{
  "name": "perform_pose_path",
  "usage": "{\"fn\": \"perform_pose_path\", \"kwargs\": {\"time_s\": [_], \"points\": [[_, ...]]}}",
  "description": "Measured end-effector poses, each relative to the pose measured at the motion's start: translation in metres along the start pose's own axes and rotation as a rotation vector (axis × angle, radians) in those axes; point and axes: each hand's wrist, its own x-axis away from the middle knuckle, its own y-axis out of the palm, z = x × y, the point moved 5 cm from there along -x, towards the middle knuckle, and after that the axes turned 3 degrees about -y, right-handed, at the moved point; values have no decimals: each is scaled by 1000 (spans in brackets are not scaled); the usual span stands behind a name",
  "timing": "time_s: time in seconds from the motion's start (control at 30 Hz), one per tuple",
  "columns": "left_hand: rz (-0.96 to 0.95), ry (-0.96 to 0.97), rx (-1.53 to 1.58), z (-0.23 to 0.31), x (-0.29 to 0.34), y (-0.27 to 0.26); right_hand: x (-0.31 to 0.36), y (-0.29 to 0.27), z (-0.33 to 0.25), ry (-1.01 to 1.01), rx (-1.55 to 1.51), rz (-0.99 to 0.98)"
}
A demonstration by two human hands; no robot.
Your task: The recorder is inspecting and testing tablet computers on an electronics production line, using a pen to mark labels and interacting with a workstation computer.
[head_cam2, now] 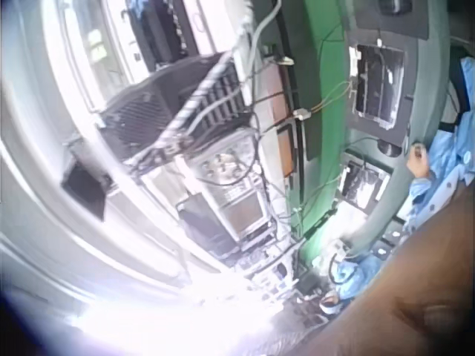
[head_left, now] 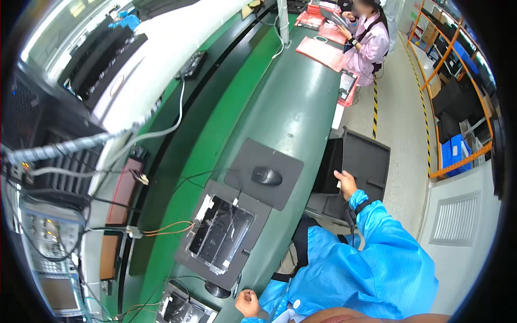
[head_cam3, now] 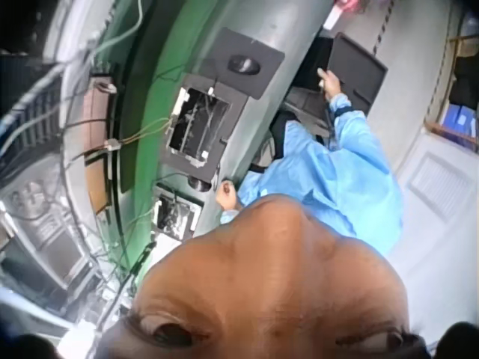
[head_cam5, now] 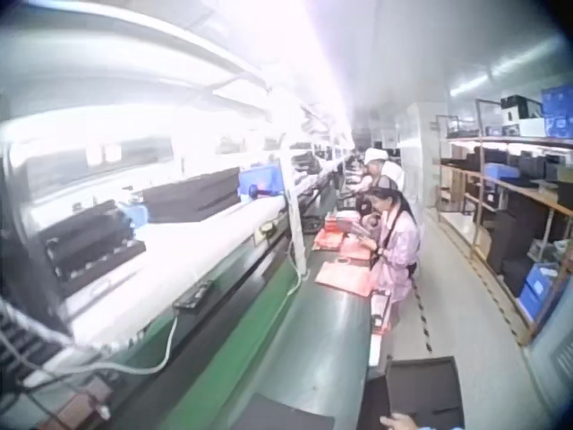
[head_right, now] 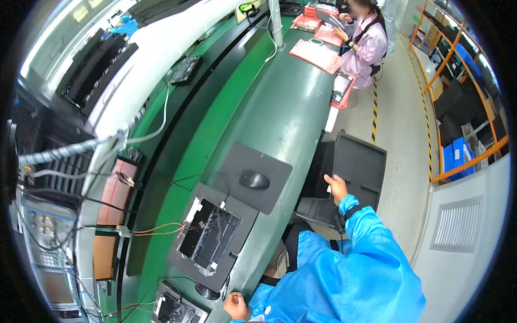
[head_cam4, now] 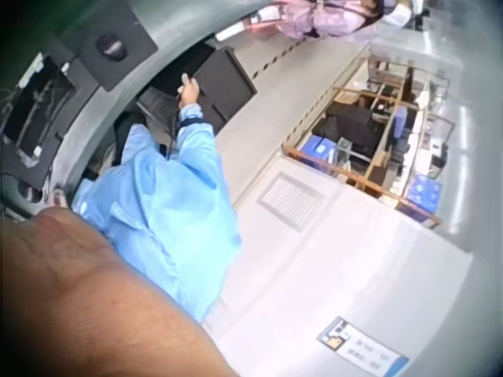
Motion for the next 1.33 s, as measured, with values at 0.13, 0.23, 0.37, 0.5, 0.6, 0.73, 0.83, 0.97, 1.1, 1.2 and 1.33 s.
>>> {"fn": "perform_pose_path", "kwargs": {"time_s": [0.13,0.23,0.37,0.5,0.6,0.73,0.83,0.97,1.1,1.2,1.33], "points": [[-187,-262,156,-17,22,14,36,-51,-42,36,1,-5],[-223,-388,60,-16,61,8,58,-106,-59,84,65,-75],[-439,-594,21,14,82,0,88,-159,-74,15,81,-111],[-692,-601,358,68,57,2,120,-201,-109,-77,487,-79],[-910,-572,527,98,39,0,144,-209,-136,-215,792,-99],[-1160,-510,524,121,21,-8,199,-200,-143,-479,1176,-34],[-1303,-443,416,145,11,-3,245,-207,-116,-452,1129,13],[-1472,-311,182,181,9,26,296,-257,-48,-272,1108,86],[-1579,46,-213,225,29,62,332,-325,33,-214,1159,111],[-1703,159,-439,273,73,124,354,-397,84,-160,1121,222],[-1708,505,-858,350,156,203,394,-486,140,128,1011,368]]}}
